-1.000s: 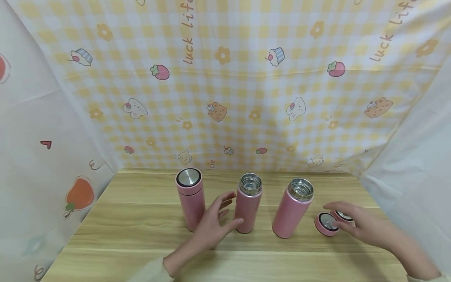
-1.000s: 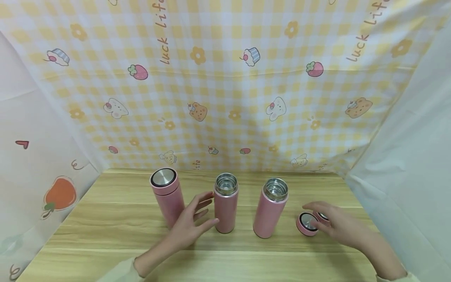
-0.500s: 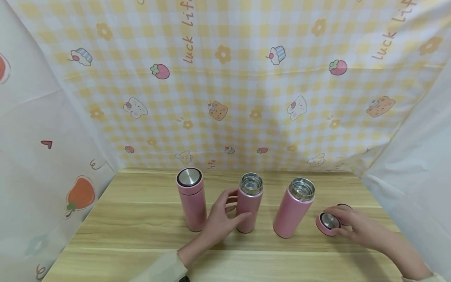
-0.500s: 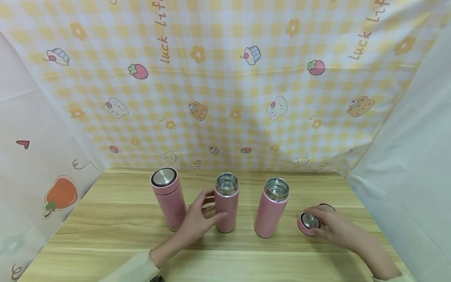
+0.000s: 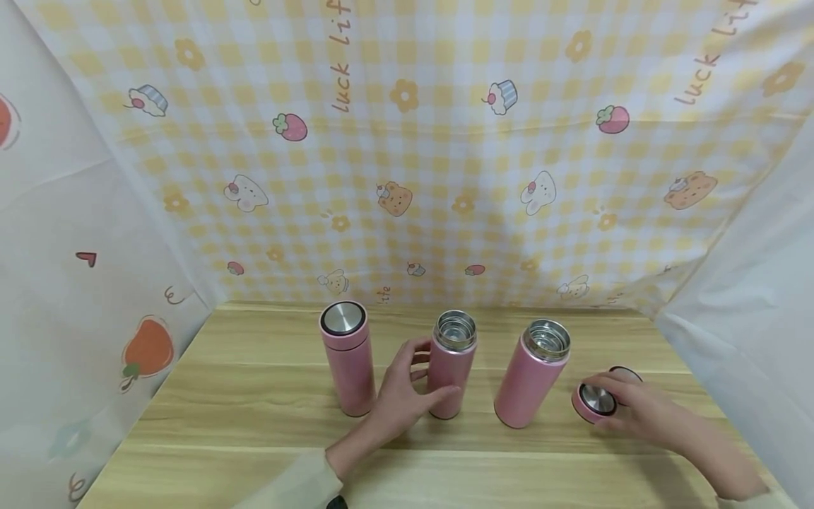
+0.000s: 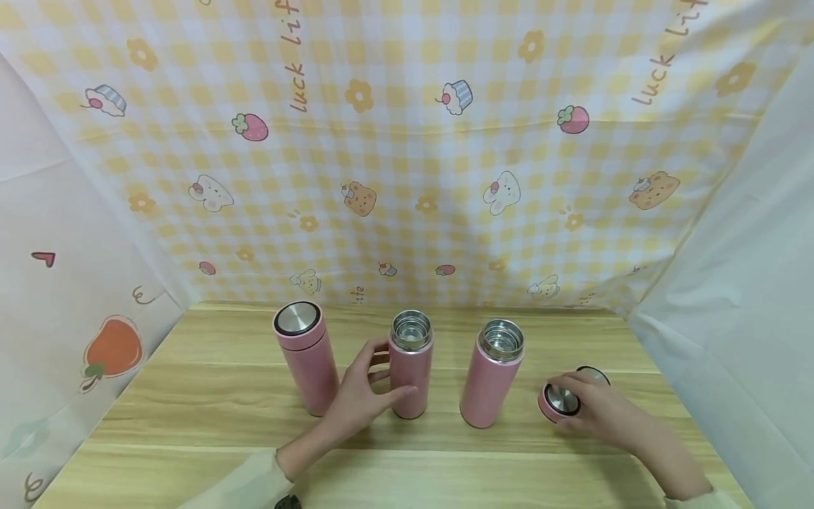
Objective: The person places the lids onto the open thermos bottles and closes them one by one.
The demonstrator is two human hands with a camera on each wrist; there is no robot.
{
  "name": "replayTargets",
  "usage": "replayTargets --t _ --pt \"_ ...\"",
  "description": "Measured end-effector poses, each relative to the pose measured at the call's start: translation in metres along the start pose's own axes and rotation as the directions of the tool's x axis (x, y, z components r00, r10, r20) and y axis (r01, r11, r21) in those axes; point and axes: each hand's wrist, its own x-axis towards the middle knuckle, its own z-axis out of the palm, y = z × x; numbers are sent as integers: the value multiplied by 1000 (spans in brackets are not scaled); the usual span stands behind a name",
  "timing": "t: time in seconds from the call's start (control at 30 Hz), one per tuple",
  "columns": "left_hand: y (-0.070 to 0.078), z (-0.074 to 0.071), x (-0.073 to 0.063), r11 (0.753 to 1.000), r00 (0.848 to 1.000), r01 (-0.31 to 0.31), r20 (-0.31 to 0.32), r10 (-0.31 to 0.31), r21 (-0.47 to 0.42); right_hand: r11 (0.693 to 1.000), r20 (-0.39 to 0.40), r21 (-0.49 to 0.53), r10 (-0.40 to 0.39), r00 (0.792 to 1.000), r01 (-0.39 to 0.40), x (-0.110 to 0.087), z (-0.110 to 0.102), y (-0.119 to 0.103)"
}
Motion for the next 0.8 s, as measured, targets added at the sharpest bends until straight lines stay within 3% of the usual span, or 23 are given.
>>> replayTargets --t 0.3,0.57,0.8 --pt "-1 3 2 1000 1000 18 -10 -18 16 999 51 -23 27 998 -25 2 7 2" --pt "-4 3 1 1000 1000 -6 -9 6 12 999 58 -29 15 998 -14 3 9 2" --pt "1 5 1 1000 1000 14 -17 -14 18 999 68 -35 25 997 -23 3 10 1"
